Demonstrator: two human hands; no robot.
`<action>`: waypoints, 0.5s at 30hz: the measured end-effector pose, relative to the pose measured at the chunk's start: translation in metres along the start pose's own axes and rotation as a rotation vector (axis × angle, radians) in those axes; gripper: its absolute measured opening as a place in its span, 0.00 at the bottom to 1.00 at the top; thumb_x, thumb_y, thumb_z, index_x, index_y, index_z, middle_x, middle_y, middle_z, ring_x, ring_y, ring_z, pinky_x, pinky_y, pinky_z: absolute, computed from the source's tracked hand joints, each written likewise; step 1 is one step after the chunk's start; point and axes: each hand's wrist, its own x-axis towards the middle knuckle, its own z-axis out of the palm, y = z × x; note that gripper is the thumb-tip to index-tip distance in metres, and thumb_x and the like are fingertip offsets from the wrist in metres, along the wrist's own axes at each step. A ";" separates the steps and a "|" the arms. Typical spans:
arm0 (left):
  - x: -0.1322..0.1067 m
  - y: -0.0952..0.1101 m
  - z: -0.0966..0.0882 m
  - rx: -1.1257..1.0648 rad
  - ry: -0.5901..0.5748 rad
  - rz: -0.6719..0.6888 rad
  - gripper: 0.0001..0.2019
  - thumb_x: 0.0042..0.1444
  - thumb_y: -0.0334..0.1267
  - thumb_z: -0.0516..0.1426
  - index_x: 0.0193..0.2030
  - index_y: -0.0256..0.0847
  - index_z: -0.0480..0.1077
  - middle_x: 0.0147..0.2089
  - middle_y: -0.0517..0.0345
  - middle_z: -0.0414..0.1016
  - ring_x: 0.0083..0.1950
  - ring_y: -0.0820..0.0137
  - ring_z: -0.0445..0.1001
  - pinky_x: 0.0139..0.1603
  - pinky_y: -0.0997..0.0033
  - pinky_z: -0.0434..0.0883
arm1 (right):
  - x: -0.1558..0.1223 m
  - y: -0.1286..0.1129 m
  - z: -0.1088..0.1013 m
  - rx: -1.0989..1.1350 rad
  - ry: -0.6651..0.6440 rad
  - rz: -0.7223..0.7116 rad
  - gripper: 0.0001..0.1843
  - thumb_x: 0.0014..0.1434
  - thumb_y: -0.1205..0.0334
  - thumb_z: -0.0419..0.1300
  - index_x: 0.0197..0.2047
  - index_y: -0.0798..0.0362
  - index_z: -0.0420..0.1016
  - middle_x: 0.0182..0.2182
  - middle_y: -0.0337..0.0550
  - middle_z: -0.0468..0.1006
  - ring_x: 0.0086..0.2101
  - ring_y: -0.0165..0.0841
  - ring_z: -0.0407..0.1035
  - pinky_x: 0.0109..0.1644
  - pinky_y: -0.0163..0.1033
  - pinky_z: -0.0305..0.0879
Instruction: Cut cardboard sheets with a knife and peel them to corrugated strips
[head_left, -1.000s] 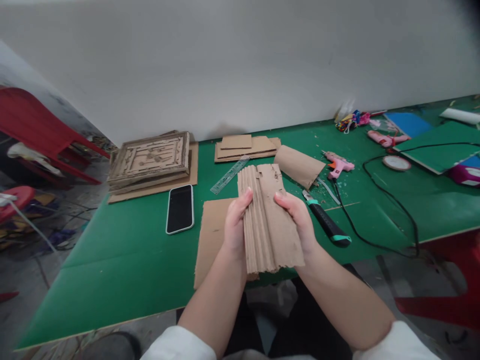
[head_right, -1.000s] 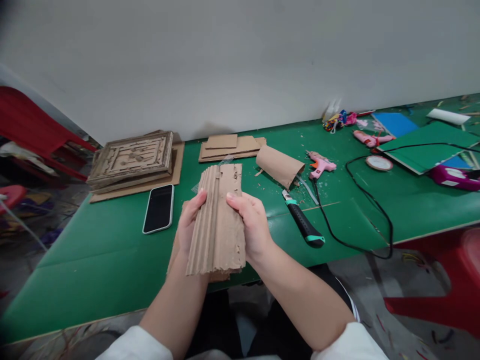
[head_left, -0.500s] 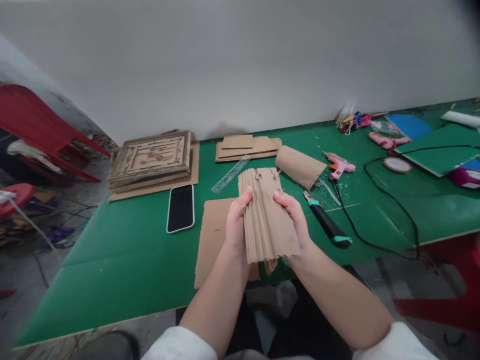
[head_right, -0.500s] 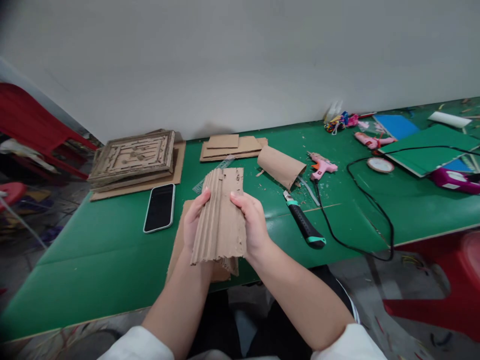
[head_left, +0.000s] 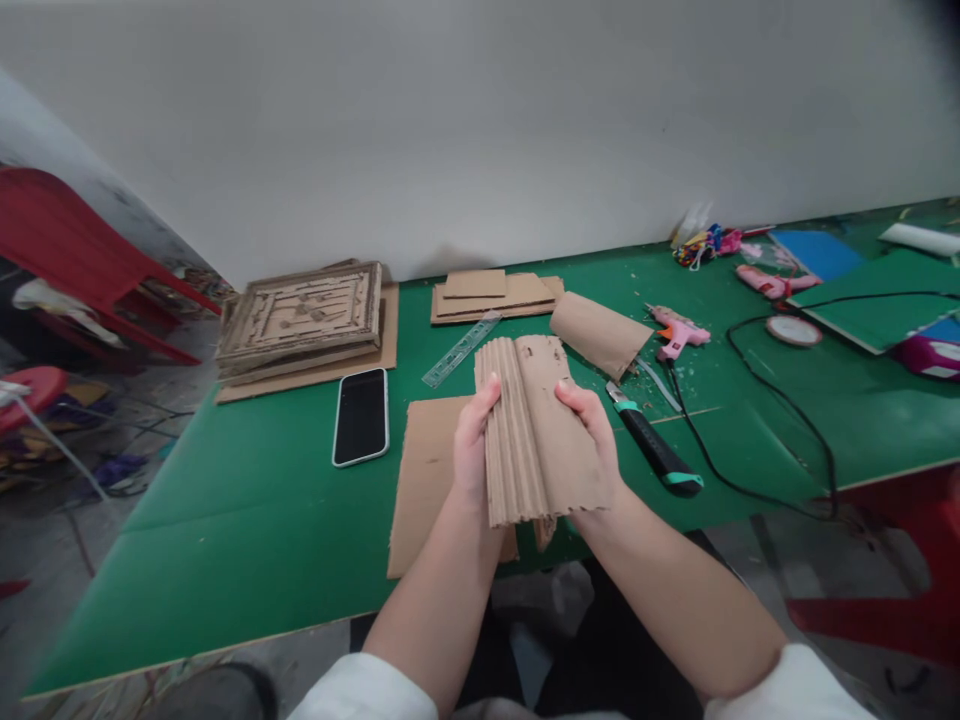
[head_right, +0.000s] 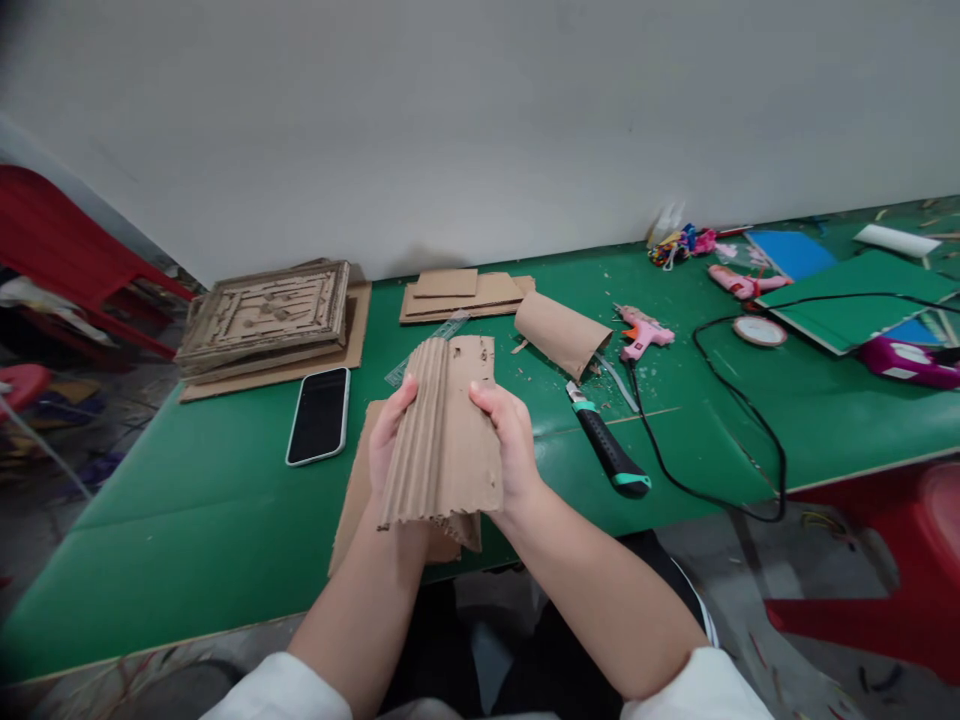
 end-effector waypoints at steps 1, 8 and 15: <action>0.000 0.000 0.000 0.000 -0.006 0.003 0.17 0.50 0.46 0.56 0.41 0.35 0.71 0.36 0.52 0.76 0.42 0.61 0.75 0.45 0.66 0.70 | 0.000 -0.001 0.000 0.008 -0.003 0.000 0.11 0.49 0.53 0.56 0.23 0.51 0.65 0.21 0.38 0.68 0.27 0.33 0.63 0.34 0.38 0.59; 0.002 -0.005 -0.005 -0.045 0.014 0.028 0.14 0.52 0.44 0.55 0.39 0.36 0.72 0.37 0.54 0.76 0.45 0.62 0.74 0.49 0.67 0.68 | 0.001 0.002 0.002 0.116 0.023 0.037 0.10 0.46 0.54 0.57 0.23 0.51 0.66 0.22 0.38 0.70 0.30 0.35 0.66 0.37 0.40 0.60; 0.009 -0.008 -0.005 -0.093 0.069 0.117 0.11 0.50 0.41 0.57 0.36 0.34 0.72 0.36 0.54 0.76 0.45 0.61 0.74 0.49 0.67 0.69 | 0.006 0.006 0.001 0.020 0.044 -0.031 0.13 0.47 0.51 0.55 0.28 0.52 0.69 0.24 0.40 0.72 0.33 0.37 0.67 0.37 0.41 0.62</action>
